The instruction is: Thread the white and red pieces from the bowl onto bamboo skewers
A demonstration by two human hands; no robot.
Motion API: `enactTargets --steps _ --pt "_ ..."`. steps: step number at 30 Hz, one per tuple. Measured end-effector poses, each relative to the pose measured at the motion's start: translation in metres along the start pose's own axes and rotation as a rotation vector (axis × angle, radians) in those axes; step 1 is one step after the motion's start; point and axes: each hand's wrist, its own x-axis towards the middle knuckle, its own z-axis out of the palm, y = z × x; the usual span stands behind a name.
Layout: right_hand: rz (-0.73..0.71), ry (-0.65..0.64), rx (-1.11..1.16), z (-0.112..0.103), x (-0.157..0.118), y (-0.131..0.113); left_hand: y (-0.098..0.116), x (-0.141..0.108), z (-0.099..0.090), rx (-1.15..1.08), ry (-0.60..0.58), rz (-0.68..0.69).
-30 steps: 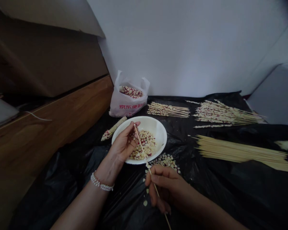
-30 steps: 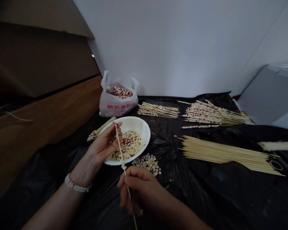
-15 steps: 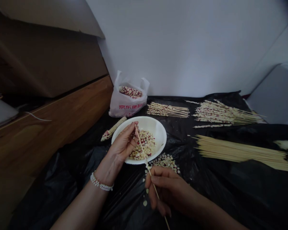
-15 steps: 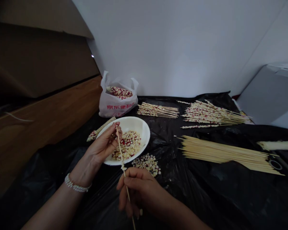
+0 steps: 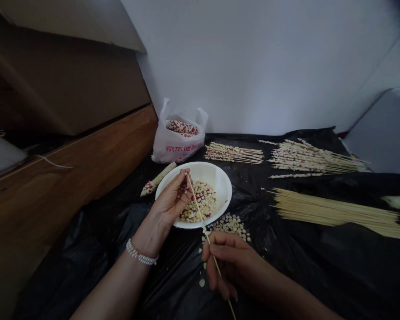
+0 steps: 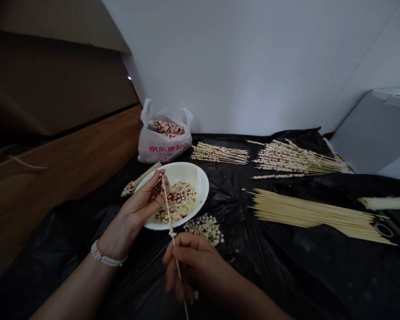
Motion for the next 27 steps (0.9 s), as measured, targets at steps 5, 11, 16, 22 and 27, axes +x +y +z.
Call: enactTargets --steps 5,11,16,22,27 --pt "0.002 0.007 -0.002 0.0001 0.0004 -0.0009 -0.0004 0.0007 0.0002 0.005 0.031 0.003" --pt "0.005 0.005 0.004 -0.0014 0.001 0.0001 0.0002 -0.0006 -0.0005 0.016 0.017 0.011" --pt "0.019 0.001 -0.011 -0.0006 0.0011 -0.0006 -0.0009 -0.0027 0.0002 0.063 0.0 0.04" --pt "0.018 0.158 -0.206 0.0036 0.0005 -0.0036 -0.0014 -0.0038 -0.0004 0.066 -0.009 0.004" --pt "-0.012 0.238 -0.312 0.0042 0.0016 -0.0045 -0.0014 0.001 -0.0051 0.081 -0.038 0.016"
